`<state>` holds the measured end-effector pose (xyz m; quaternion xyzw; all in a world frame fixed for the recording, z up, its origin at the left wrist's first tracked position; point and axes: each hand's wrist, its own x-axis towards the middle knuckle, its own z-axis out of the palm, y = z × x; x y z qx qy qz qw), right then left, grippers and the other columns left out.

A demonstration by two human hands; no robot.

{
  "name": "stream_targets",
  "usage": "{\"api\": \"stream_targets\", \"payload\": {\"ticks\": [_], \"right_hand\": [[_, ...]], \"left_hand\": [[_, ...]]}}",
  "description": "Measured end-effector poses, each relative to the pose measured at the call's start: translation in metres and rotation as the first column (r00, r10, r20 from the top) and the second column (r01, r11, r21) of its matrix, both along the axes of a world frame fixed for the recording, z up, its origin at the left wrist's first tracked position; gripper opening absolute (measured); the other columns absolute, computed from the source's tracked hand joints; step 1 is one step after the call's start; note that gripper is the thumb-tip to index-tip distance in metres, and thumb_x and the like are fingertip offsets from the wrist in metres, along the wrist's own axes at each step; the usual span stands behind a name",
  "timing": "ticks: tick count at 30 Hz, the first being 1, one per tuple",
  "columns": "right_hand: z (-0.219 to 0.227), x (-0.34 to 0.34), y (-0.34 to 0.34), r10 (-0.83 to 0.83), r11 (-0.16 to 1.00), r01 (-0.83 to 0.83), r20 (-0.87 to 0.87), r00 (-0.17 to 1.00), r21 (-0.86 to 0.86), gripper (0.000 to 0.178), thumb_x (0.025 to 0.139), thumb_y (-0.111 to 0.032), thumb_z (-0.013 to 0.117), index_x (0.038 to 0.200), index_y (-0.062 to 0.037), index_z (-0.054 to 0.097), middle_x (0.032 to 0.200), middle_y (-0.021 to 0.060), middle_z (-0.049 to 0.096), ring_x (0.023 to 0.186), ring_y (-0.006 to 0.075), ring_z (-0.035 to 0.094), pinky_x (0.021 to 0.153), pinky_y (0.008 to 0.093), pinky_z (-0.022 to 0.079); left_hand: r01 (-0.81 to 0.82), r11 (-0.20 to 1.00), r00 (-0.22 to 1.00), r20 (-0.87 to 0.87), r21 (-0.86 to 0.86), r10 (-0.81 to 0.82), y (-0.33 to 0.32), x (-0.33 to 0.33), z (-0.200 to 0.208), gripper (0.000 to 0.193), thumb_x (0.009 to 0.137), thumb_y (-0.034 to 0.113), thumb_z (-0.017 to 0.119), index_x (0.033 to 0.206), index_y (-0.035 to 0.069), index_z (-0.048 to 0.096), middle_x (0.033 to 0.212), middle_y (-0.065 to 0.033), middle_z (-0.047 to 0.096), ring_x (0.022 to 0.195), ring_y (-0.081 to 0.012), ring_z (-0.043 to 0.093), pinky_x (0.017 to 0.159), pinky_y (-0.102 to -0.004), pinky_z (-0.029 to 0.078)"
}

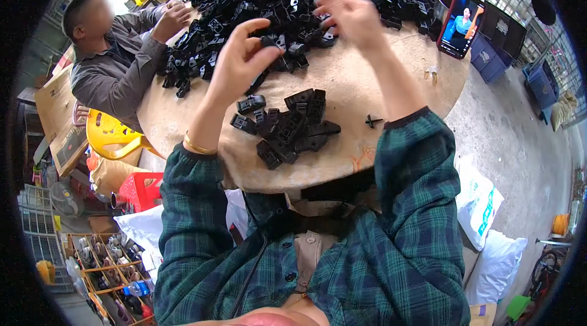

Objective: The person is sorting and inspecting small black plastic manufacturing components on a table.

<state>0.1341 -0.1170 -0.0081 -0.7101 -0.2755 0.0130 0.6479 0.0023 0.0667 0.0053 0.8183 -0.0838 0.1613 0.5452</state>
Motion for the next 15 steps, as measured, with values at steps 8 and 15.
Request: {"api": "stream_targets", "payload": {"ticks": [8, 15], "right_hand": [[-0.048, 0.059, -0.025, -0.224, 0.706, 0.482, 0.482, 0.847, -0.519, 0.037, 0.074, -0.025, 0.067, 0.104, -0.0037, 0.063, 0.096, 0.0139, 0.064, 0.083, 0.0255, 0.063, 0.074, 0.0331, 0.050], [-0.053, 0.051, -0.006, -0.186, 0.770, 0.523, 0.654, 0.733, -0.367, 0.031, 0.076, -0.023, 0.063, 0.101, -0.0041, 0.063, 0.092, 0.0144, 0.065, 0.082, 0.0268, 0.063, 0.074, 0.0333, 0.049]], "left_hand": [[0.375, 0.824, 0.926, -0.140, 0.425, -0.349, -0.021, -0.002, -0.020, 0.026, 0.084, 0.022, 0.060, 0.101, 0.003, 0.062, 0.092, -0.0179, 0.063, 0.086, -0.0314, 0.061, 0.074, -0.0380, 0.048], [-0.164, 0.670, 0.954, 0.289, 0.724, -0.078, -0.015, 0.027, -0.040, 0.030, 0.071, 0.006, 0.065, 0.100, 0.013, 0.065, 0.097, -0.0098, 0.050, 0.087, -0.0263, 0.051, 0.077, -0.0324, 0.046]]}}
